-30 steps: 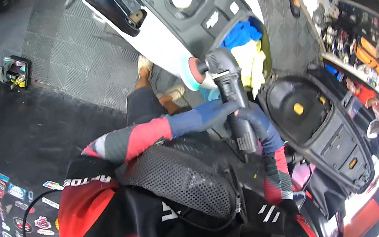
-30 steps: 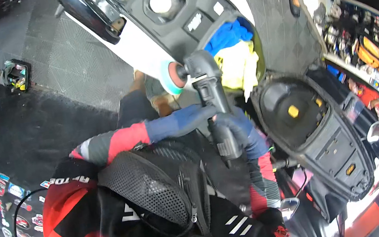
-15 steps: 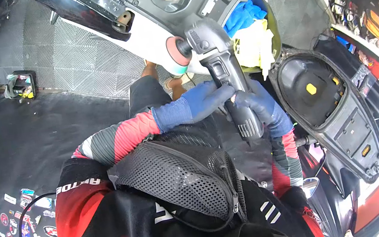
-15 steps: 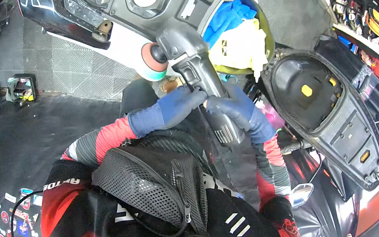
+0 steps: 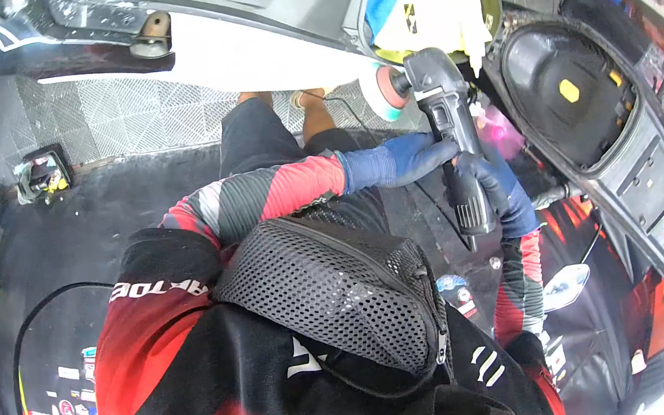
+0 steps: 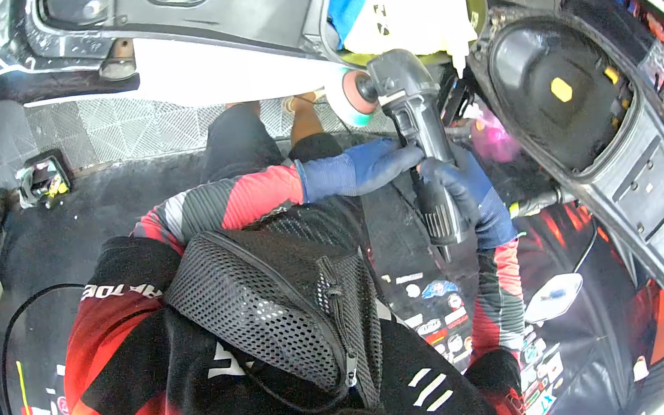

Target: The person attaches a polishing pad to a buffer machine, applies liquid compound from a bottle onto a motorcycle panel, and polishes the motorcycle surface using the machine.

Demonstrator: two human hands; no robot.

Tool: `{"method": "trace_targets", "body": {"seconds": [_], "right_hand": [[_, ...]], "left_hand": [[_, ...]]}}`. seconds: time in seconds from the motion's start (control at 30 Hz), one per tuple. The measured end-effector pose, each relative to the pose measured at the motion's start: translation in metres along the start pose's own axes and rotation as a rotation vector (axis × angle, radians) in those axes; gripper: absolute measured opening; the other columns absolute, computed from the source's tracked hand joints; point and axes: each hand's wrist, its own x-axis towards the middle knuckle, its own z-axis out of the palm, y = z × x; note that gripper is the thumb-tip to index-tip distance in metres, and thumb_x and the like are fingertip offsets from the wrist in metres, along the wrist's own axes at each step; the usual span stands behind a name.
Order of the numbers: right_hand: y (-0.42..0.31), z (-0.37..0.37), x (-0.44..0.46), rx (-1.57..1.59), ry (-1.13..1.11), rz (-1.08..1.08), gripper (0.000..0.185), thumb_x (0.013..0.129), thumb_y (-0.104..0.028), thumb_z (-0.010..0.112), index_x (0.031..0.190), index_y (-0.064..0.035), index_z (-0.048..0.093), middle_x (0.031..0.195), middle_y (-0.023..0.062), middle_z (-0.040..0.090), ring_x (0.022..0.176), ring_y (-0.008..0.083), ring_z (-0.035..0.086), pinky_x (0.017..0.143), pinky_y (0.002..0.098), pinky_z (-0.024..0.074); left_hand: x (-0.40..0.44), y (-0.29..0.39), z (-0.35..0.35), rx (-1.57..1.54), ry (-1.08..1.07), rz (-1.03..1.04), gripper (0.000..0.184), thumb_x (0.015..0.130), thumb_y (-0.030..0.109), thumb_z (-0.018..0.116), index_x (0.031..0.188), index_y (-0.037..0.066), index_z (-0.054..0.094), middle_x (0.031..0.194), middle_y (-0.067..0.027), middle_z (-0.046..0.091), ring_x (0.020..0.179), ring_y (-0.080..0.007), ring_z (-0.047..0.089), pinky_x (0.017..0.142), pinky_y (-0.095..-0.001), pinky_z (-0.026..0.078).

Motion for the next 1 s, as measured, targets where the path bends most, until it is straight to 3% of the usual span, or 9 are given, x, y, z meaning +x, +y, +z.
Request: {"method": "trace_targets", "body": {"seconds": [0.13,0.27,0.4,0.5,0.53,0.6,0.7,0.77,1.0], "right_hand": [[0.001,0.005,0.009,-0.085,-0.072,-0.114,0.049,0.083,-0.024,0.069,0.122,0.0013,0.055,0.100,0.0031,0.063,0.086,0.0090,0.057,0.078,0.0258,0.0469],[-0.043,0.046,0.008,-0.059,-0.255,-0.138,0.061,0.080,-0.024,0.073,0.130,0.0033,0.049,0.105,0.0069,0.064,0.091,0.0116,0.059,0.081,0.0304,0.0499],[-0.040,0.050,0.020,-0.297,-0.237,-0.217,0.071,0.075,-0.036,0.078,0.127,0.0042,0.051,0.105,0.0116,0.065,0.090,0.0180,0.061,0.082,0.0319,0.0504],[-0.038,0.036,0.012,-0.227,-0.213,-0.195,0.067,0.075,-0.036,0.078,0.122,0.0041,0.054,0.102,0.0125,0.065,0.090,0.0193,0.062,0.082,0.0321,0.0505],[-0.035,0.030,0.012,-0.180,-0.224,-0.193,0.063,0.076,-0.035,0.077,0.120,0.0039,0.055,0.101,0.0120,0.065,0.089,0.0184,0.062,0.082,0.0320,0.0503],[-0.029,0.012,0.012,-0.114,-0.257,-0.097,0.060,0.079,-0.027,0.074,0.125,0.0044,0.052,0.105,0.0104,0.064,0.092,0.0145,0.061,0.086,0.0318,0.0489],[-0.015,-0.004,0.012,-0.053,-0.199,-0.098,0.061,0.080,-0.027,0.073,0.127,0.0046,0.051,0.104,0.0091,0.064,0.091,0.0141,0.061,0.084,0.0310,0.0495],[-0.013,-0.006,0.013,-0.073,-0.033,-0.051,0.062,0.079,-0.027,0.074,0.127,0.0047,0.050,0.100,0.0076,0.064,0.087,0.0132,0.060,0.080,0.0300,0.0497],[-0.043,0.017,0.028,-0.246,-0.307,-0.103,0.067,0.075,-0.025,0.077,0.127,0.0050,0.049,0.094,0.0071,0.062,0.080,0.0108,0.057,0.071,0.0281,0.0498]], "left_hand": [[-0.024,0.005,-0.012,0.233,-0.026,-0.075,0.043,0.102,0.039,0.034,0.107,0.003,0.056,0.082,-0.0266,0.058,0.080,-0.0382,0.060,0.073,-0.0448,0.045],[-0.072,0.060,-0.041,0.382,0.060,0.014,0.026,0.094,0.010,0.045,0.116,-0.001,0.054,0.089,-0.0209,0.058,0.089,-0.0333,0.060,0.079,-0.0453,0.045],[-0.084,0.045,-0.047,0.689,0.165,0.281,0.031,0.100,0.027,0.043,0.101,0.000,0.059,0.078,-0.0200,0.059,0.073,-0.0319,0.059,0.066,-0.0408,0.044],[-0.064,0.045,-0.038,0.347,0.169,0.007,0.029,0.098,0.023,0.044,0.091,0.001,0.061,0.075,-0.0171,0.059,0.075,-0.0303,0.059,0.069,-0.0391,0.044],[-0.055,0.039,-0.033,0.476,0.167,0.154,0.032,0.098,0.026,0.042,0.094,0.000,0.061,0.083,-0.0189,0.062,0.080,-0.0301,0.060,0.072,-0.0395,0.045],[-0.034,0.038,-0.024,0.129,0.021,-0.234,0.034,0.098,0.029,0.041,0.104,0.001,0.059,0.096,-0.0214,0.062,0.088,-0.0255,0.061,0.079,-0.0395,0.046],[-0.003,0.018,-0.003,0.096,0.013,-0.259,0.036,0.099,0.031,0.043,0.114,0.002,0.058,0.108,-0.0172,0.062,0.098,-0.0187,0.059,0.086,-0.0371,0.046],[0.008,0.014,0.006,-0.932,0.205,-0.312,0.037,0.098,0.028,0.048,0.126,0.003,0.049,0.124,-0.0166,0.056,0.117,-0.0268,0.054,0.101,-0.0409,0.043],[-0.027,0.032,-0.028,-1.107,0.336,-0.094,0.057,0.088,0.035,0.062,0.133,0.006,0.044,0.130,-0.0103,0.054,0.121,-0.0238,0.052,0.107,-0.0417,0.038]]}}
